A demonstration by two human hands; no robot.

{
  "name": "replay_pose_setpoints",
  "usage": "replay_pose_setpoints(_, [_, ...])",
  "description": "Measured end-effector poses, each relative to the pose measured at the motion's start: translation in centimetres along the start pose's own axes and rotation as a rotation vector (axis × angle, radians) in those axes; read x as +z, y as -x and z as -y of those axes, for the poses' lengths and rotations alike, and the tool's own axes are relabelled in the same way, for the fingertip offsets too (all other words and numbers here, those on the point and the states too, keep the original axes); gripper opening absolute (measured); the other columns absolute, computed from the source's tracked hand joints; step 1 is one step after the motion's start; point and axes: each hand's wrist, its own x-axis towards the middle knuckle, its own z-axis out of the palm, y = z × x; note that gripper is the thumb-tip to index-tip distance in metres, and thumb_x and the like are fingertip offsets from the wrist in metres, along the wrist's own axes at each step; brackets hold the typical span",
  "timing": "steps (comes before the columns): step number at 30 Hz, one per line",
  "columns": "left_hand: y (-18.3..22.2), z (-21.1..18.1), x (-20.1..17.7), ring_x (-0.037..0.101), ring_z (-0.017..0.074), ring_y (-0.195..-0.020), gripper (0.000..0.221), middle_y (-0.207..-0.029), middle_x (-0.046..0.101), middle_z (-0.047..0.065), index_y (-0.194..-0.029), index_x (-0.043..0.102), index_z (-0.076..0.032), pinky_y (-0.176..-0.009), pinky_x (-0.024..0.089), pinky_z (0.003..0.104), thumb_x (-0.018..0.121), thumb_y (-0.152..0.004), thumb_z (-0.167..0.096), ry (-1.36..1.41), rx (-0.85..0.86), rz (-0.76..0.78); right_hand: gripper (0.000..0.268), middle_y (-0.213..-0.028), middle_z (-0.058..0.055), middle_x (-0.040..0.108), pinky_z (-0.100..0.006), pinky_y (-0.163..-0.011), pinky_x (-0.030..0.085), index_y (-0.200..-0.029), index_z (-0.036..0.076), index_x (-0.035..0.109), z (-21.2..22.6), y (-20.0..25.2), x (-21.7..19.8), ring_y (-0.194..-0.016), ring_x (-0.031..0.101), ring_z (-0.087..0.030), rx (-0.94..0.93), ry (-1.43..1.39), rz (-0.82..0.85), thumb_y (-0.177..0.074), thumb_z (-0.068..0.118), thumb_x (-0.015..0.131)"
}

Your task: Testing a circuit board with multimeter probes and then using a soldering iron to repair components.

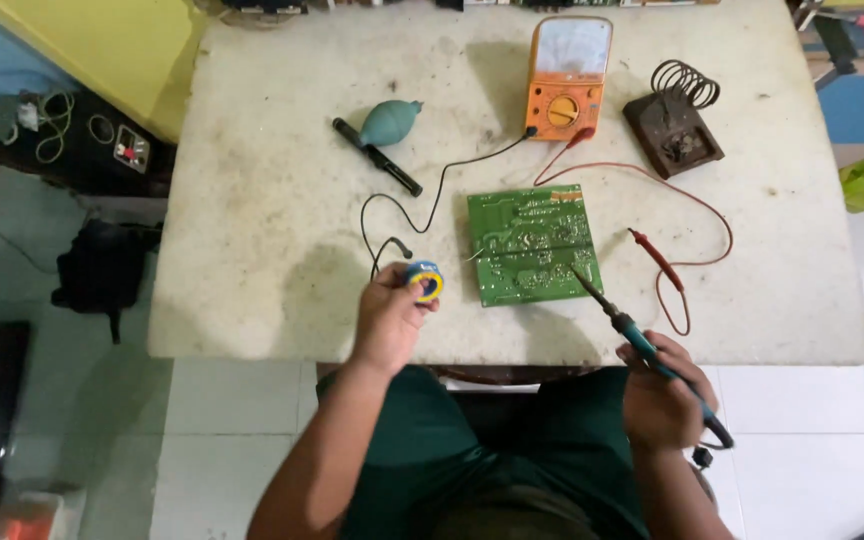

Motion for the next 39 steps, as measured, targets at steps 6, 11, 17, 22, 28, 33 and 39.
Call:
replay_pose_setpoints(6, [2.1,3.6,-0.7,0.051,0.0182,-0.067,0.023,-0.078,0.047,0.005,-0.108,0.059,0.0,-0.065,0.056,0.041,0.055,-0.086,-0.007,0.031,-0.014,0.05,0.021,-0.107,-0.043,0.06,-0.064,-0.069,0.065,-0.094,-0.016,0.057,-3.9,-1.9,3.7,-0.083,0.072,-0.045,-0.306,0.39,-0.059,-0.089,-0.007,0.075])
replay_pose_setpoints(11, [0.8,5.5,0.0,0.054,0.0198,-0.066,0.022,-0.079,0.052,0.01,-0.105,0.062,0.002,-0.06,0.059,0.041,0.06,-0.098,-0.019,-0.121,-0.012,0.05,0.023,-0.098,-0.044,0.058,-0.065,-0.061,0.065,-0.089,-0.023,0.059,-6.8,-4.0,3.6,-0.074,0.07,-0.049,-0.438,0.414,-0.024,-0.091,-0.003,0.07])
replay_pose_setpoints(17, [-2.0,7.4,-0.9,0.065,0.0247,-0.068,0.012,-0.092,0.063,0.023,-0.095,0.058,0.001,-0.061,0.063,0.042,0.058,-0.098,-0.01,-0.134,0.064,0.024,0.028,-0.1,-0.042,0.054,-0.062,-0.065,0.066,-0.087,-0.02,0.059,-8.1,-4.5,3.8,-0.071,0.071,-0.051,-0.497,0.377,-0.036,-0.094,0.006,0.063])
replay_pose_setpoints(22, [-2.5,7.8,-1.4,0.07,0.0286,-0.071,0.012,-0.099,0.068,0.03,-0.094,0.056,0.002,-0.062,0.065,0.043,0.061,-0.094,-0.009,-0.057,0.094,0.036,0.03,-0.1,-0.041,0.055,-0.06,-0.065,0.066,-0.086,-0.019,0.06,-7.4,-4.3,4.6,-0.073,0.072,-0.054,-0.5,0.441,0.033,-0.094,0.009,0.063])
replay_pose_setpoints(28, [-1.6,5.8,0.2,0.076,0.0301,-0.077,0.007,-0.101,0.071,0.029,-0.092,0.055,0.002,-0.071,0.068,0.047,0.061,-0.09,0.004,-0.186,0.15,0.054,0.018,-0.099,-0.038,0.055,-0.063,-0.067,0.064,-0.089,-0.018,0.065,-7.0,-4.0,4.6,-0.077,0.071,-0.056,-0.527,0.557,0.171,-0.09,-0.002,0.073])
replay_pose_setpoints(33, [-1.2,4.9,1.7,0.074,0.0265,-0.07,0.027,-0.089,0.066,0.022,-0.099,0.049,-0.001,-0.065,0.07,0.043,0.064,-0.082,0.013,-0.222,0.22,0.053,0.007,-0.097,-0.035,0.056,-0.062,-0.064,0.066,-0.088,-0.018,0.063,-6.0,-4.4,6.9,-0.076,0.072,-0.053,-0.467,0.588,0.136,-0.088,-0.02,0.07])
replay_pose_setpoints(39, [-2.8,6.3,0.5,0.072,0.022,-0.061,0.02,-0.079,0.066,0.016,-0.1,0.062,0.004,-0.058,0.066,0.035,0.065,-0.083,0.014,-0.354,0.386,-0.042,0.009,-0.091,-0.031,0.061,-0.054,-0.056,0.065,-0.085,-0.013,0.069,-8.1,-3.4,6.8,-0.068,0.073,-0.045,-0.485,0.551,0.157,-0.088,-0.008,0.075])
